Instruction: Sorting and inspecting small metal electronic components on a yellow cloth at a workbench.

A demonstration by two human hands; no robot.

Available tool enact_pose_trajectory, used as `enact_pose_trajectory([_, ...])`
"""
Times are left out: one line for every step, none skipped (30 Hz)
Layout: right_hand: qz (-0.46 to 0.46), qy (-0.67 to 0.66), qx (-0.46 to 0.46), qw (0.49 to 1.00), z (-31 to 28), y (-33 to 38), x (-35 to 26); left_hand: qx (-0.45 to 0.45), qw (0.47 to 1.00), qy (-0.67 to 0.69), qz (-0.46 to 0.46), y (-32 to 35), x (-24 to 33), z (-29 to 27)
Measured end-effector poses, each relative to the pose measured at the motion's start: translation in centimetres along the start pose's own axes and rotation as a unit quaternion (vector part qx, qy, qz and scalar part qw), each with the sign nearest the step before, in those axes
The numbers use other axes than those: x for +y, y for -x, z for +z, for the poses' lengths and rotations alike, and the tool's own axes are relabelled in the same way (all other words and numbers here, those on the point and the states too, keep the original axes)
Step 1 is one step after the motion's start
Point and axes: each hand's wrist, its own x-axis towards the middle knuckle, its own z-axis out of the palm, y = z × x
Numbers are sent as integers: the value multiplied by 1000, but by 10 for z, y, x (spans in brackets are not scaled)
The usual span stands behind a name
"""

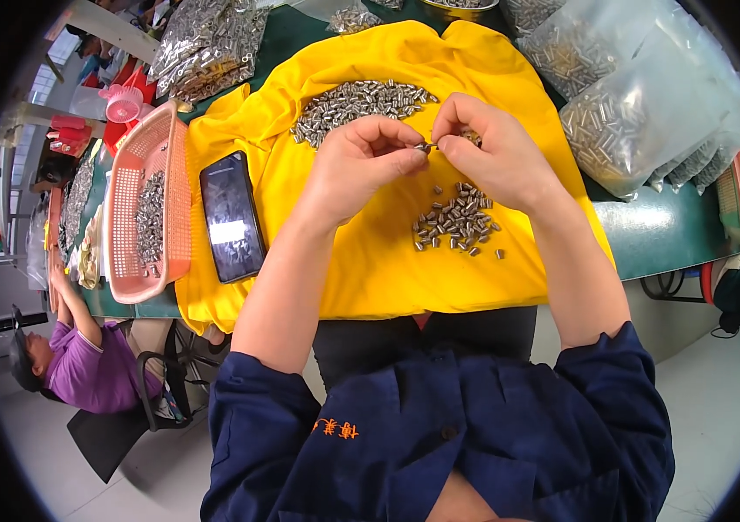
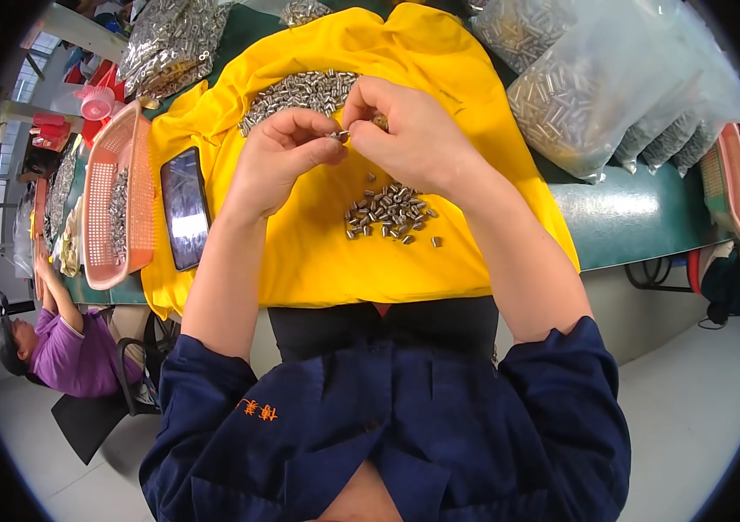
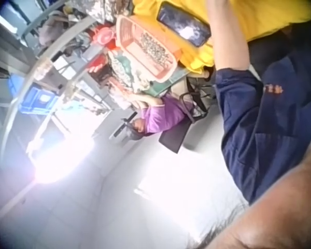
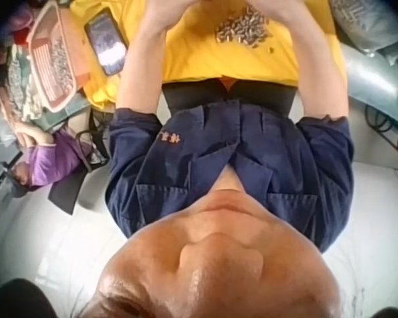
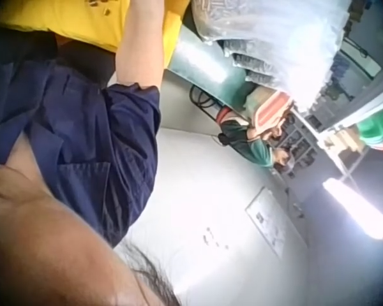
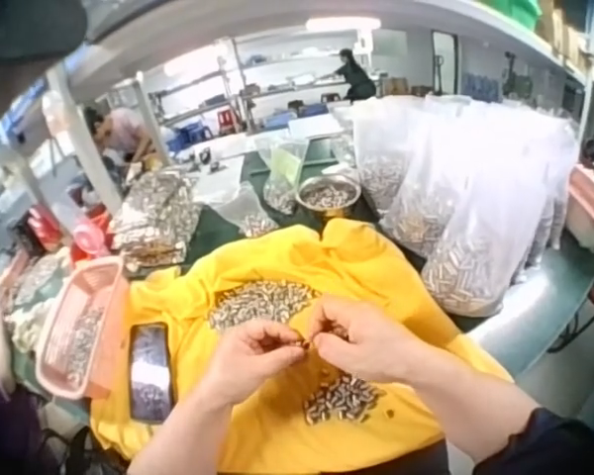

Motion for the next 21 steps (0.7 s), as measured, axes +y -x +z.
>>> enact_pose_trajectory([15, -5, -5, 1000, 0, 0, -2, 0, 1000, -3, 6, 0, -1, -1])
enact_pose_trajectory([16, -5, -6, 1000, 1, 0, -1, -1, 1000, -6, 11, 0, -1, -1])
enact_pose_trajectory([-6, 5, -3, 1000, 2, -1, 2, 0, 1000, -5, 11, 0, -1, -1])
enact_pose_trajectory([-27, 14, -1, 1000, 3, -1, 3, -3, 1000, -5, 13, 0, -2, -2])
enact_pose_trajectory([-27, 14, -2, 1000, 3, -1, 2, -6, 1000, -6, 15, 0, -2, -3])
enact_pose_trajectory([-15, 21, -12, 1000, 3, -1, 0, -5, 1000, -5, 15, 0, -3, -3])
enact_pose_trajectory([-4, 29, -22, 999, 2, 0, -2, -1, 1000, -4, 14, 0, -3, -3])
enact_pose_trajectory([-5, 29, -23, 999, 3, 0, -2, 2, 1000, -2, 12, -1, -3, -2])
enact_pose_trajectory([-27, 65, -6, 998, 4, 1, -1, 3, 1000, -2, 13, -1, -3, -2])
enact_pose_trajectory([-48, 99, 12, 994, 6, 2, -1, 7, 1000, -6, 13, -1, -3, -1])
enact_pose_trajectory([-49, 99, 11, 994, 7, 2, -2, 11, 1000, -10, 12, 0, -4, -1])
enact_pose_trajectory([-49, 112, 13, 992, 8, 3, -3, 12, 1000, -9, 12, 0, -4, -1])
enact_pose_trajectory([-49, 123, 15, 991, 9, 3, -4, 18, 1000, -18, 17, 0, -4, -1])
enact_pose_trajectory([-49, 123, 14, 991, 10, 3, -5, 23, 999, -26, 22, 1, -3, -1])
enact_pose_trajectory([-46, 128, 12, 991, 11, 4, -6, 24, 999, -27, 22, 2, -3, 0])
enact_pose_trajectory([-42, 135, 11, 990, 11, 3, -6, 32, 998, -56, 28, 2, -3, 1])
enact_pose_trajectory([-42, 135, 11, 990, 13, 3, -6, 39, 995, -84, 35, 1, -4, 2])
enact_pose_trajectory([-45, 152, 10, 987, 14, 2, -4, 39, 995, -84, 35, 1, -3, 3])
enact_pose_trajectory([-45, 170, 9, 984, 15, 2, -2, 43, 987, -147, 45, 1, -1, 5])
enact_pose_trajectory([-43, 171, 10, 984, 14, 2, 1, 47, 975, -209, 55, 0, -1, 6])
enact_pose_trajectory([-52, 184, 26, 981, 13, 2, 4, 45, 976, -207, 55, -1, -1, 6])
